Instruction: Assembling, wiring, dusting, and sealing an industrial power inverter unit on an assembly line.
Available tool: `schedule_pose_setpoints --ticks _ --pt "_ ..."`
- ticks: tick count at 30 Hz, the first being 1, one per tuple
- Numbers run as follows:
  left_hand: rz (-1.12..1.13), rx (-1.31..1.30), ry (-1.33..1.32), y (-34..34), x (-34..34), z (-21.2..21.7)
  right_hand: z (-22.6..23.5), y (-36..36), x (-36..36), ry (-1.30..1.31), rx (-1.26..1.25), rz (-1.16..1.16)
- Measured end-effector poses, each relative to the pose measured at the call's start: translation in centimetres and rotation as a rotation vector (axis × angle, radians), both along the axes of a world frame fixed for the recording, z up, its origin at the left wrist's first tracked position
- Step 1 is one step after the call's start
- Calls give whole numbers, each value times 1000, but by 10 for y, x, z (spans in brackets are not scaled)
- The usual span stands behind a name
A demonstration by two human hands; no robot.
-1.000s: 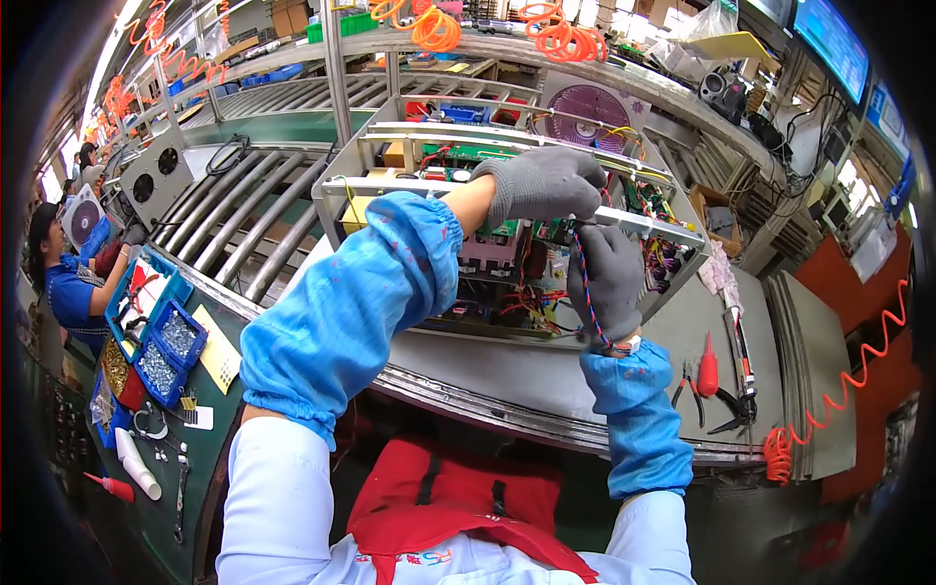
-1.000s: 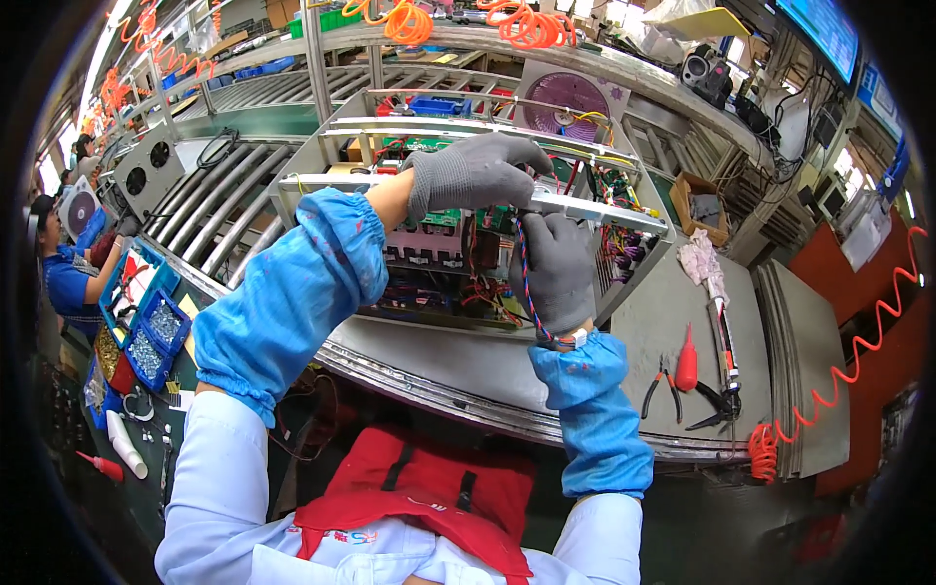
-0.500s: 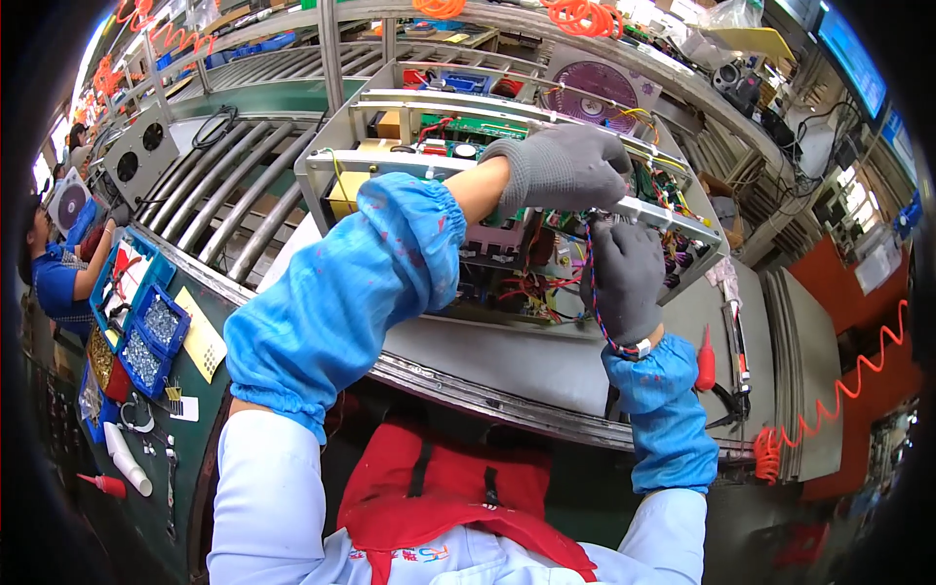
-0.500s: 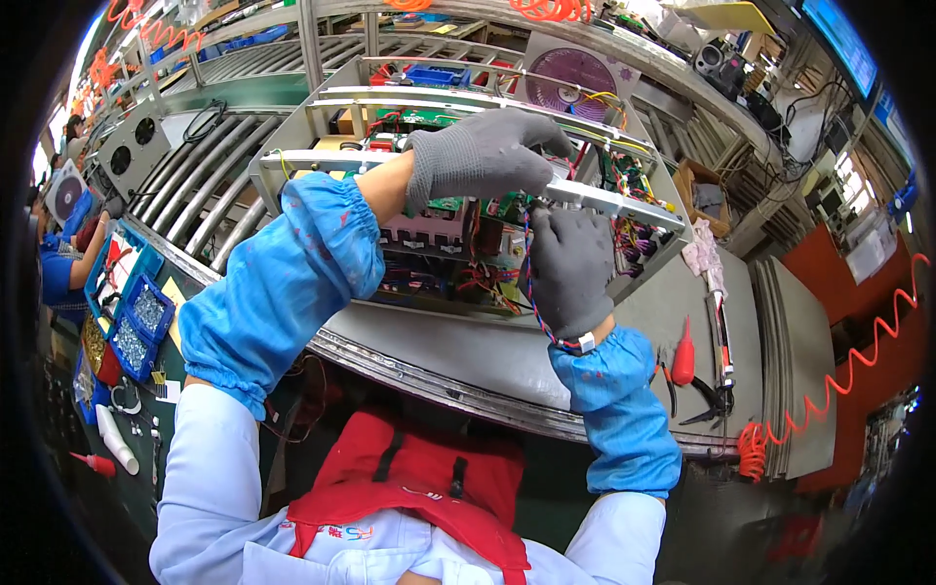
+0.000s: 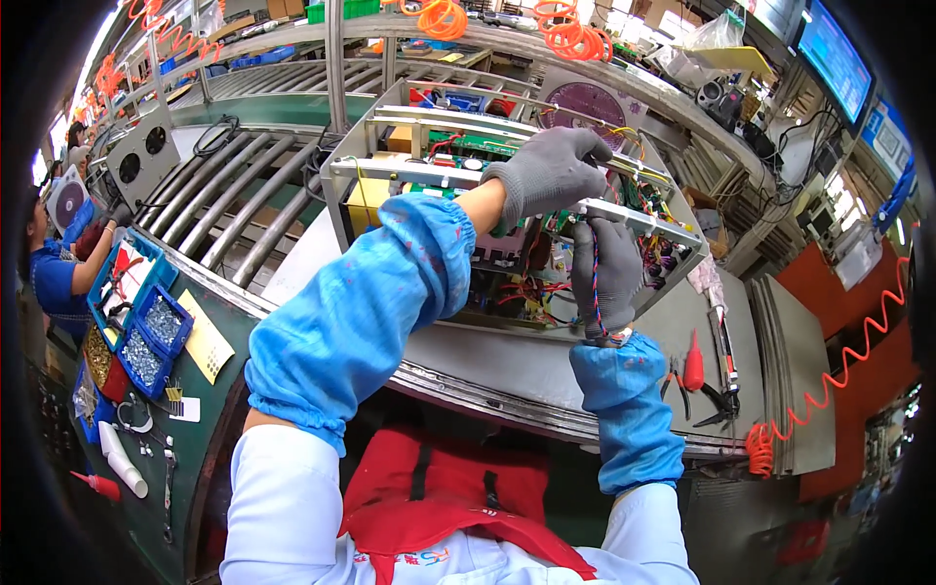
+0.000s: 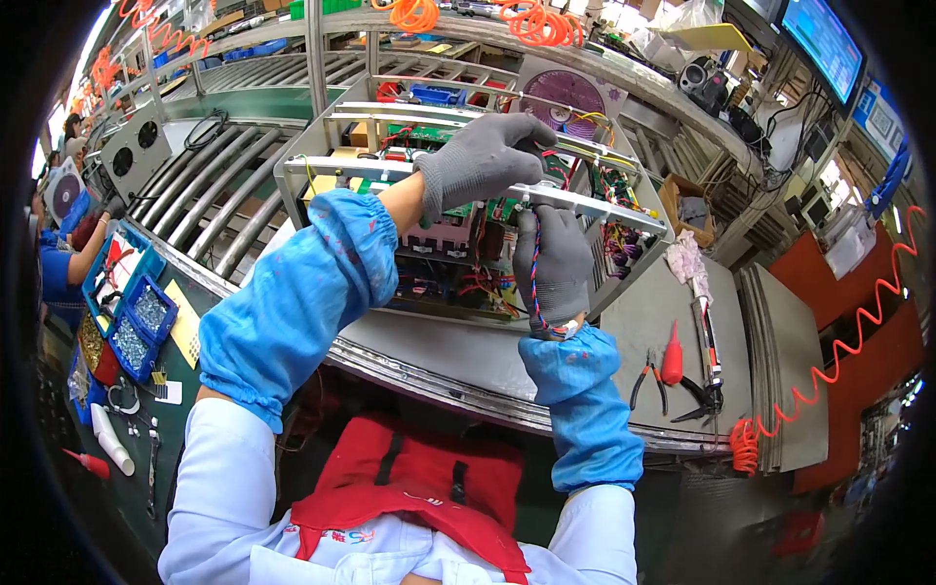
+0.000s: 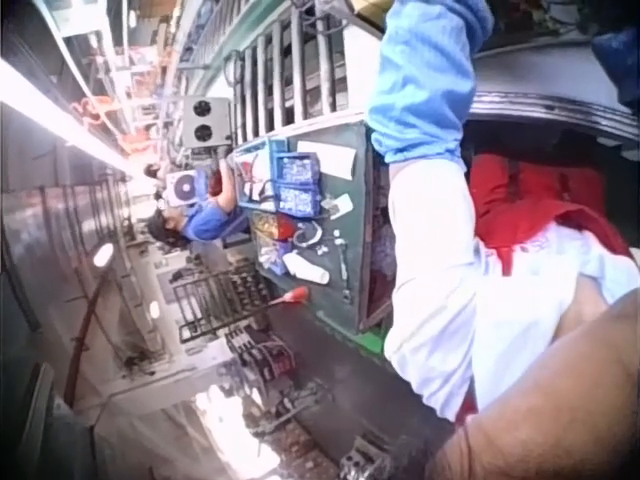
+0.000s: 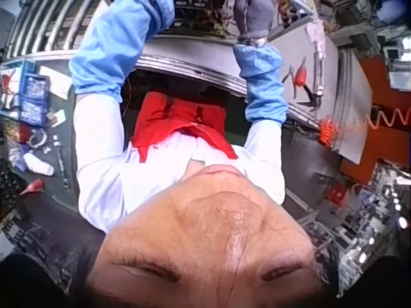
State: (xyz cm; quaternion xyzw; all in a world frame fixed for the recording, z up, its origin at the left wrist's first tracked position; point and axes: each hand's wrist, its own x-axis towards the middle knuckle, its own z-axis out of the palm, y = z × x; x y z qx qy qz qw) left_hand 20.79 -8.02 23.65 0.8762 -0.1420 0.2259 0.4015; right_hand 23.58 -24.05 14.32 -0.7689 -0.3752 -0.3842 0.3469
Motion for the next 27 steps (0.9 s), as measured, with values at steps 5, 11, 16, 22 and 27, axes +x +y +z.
schedule_pose_setpoints --ticks 5,11,16,22,27 --pt "148 127 3 8 -21 -8 2 -11 4 -57 -67 -27" --pt "261 438 -95 18 -36 -22 9 -23 14 -245 -314 -4" --pt "219 469 -218 19 -32 -29 8 -27 12 -213 -401 -44" --pt "168 303 -420 16 -34 -36 8 -28 13 -185 -390 -16" --pt "132 77 -788 -15 -59 -74 26 -25 6 588 -63 317"
